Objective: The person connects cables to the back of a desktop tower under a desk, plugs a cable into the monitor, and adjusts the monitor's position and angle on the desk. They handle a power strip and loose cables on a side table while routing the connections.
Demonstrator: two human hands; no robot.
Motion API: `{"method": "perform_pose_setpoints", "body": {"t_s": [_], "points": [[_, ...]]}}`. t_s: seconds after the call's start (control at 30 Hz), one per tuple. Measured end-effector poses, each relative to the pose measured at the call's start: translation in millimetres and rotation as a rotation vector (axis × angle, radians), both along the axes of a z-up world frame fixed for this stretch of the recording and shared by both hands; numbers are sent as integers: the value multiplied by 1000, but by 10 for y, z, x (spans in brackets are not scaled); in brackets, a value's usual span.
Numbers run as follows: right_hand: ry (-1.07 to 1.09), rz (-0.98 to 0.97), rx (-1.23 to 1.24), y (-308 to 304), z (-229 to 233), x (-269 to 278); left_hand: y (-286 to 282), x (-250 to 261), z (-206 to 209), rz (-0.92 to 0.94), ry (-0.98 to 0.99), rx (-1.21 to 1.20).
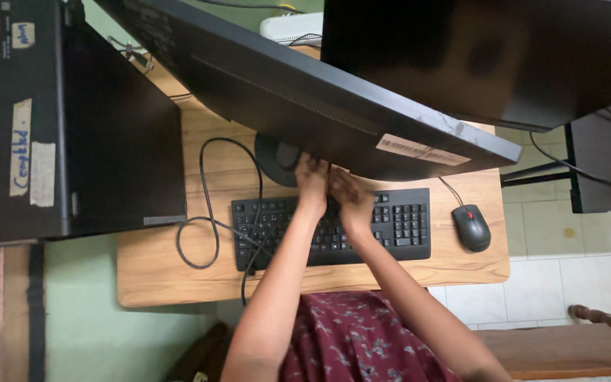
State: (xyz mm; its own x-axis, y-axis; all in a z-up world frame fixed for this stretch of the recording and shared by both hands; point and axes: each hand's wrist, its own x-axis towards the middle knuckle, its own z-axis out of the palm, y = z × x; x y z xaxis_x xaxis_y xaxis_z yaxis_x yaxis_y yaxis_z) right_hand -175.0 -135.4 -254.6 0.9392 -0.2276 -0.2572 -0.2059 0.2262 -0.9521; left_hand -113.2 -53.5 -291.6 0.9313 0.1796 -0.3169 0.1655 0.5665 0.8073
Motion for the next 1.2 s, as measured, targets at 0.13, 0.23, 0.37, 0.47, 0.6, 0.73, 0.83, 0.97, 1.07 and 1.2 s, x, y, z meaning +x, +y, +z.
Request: {"method": "perform_pose_setpoints", "body": {"t_s": [0.13, 0.23, 0.37, 0.47, 0.6, 0.73, 0.83, 0.97, 1.07, 1.2], "points": [[65, 67, -3, -119, 165, 42, 30, 13, -28, 4, 5, -123], [135, 113, 180, -141, 192, 83, 101, -34, -82, -17, 2, -118], [223, 64, 551, -83, 101, 130, 155, -69, -65, -74, 4, -106], [250, 16, 696, -65, 35, 118, 159, -42, 36, -41, 67, -111], [259, 34, 737, -72, -85, 119, 184, -39, 102, -9, 119, -172], [298, 2, 686, -78, -344, 156, 190, -2, 5, -3, 105, -266], [120, 57, 618, -9, -613, 203, 202, 41, -102, -26, 35, -278], [52, -50, 417, 171, -873, 339, 249, 52, -198, -25, 49, -156], [-9, -133, 250, 326, -886, 445, 314, 75, -224, -26, 33, 38], [-14, -172, 196, 387, -756, 465, 357, 82, -242, -14, 17, 165]]}}
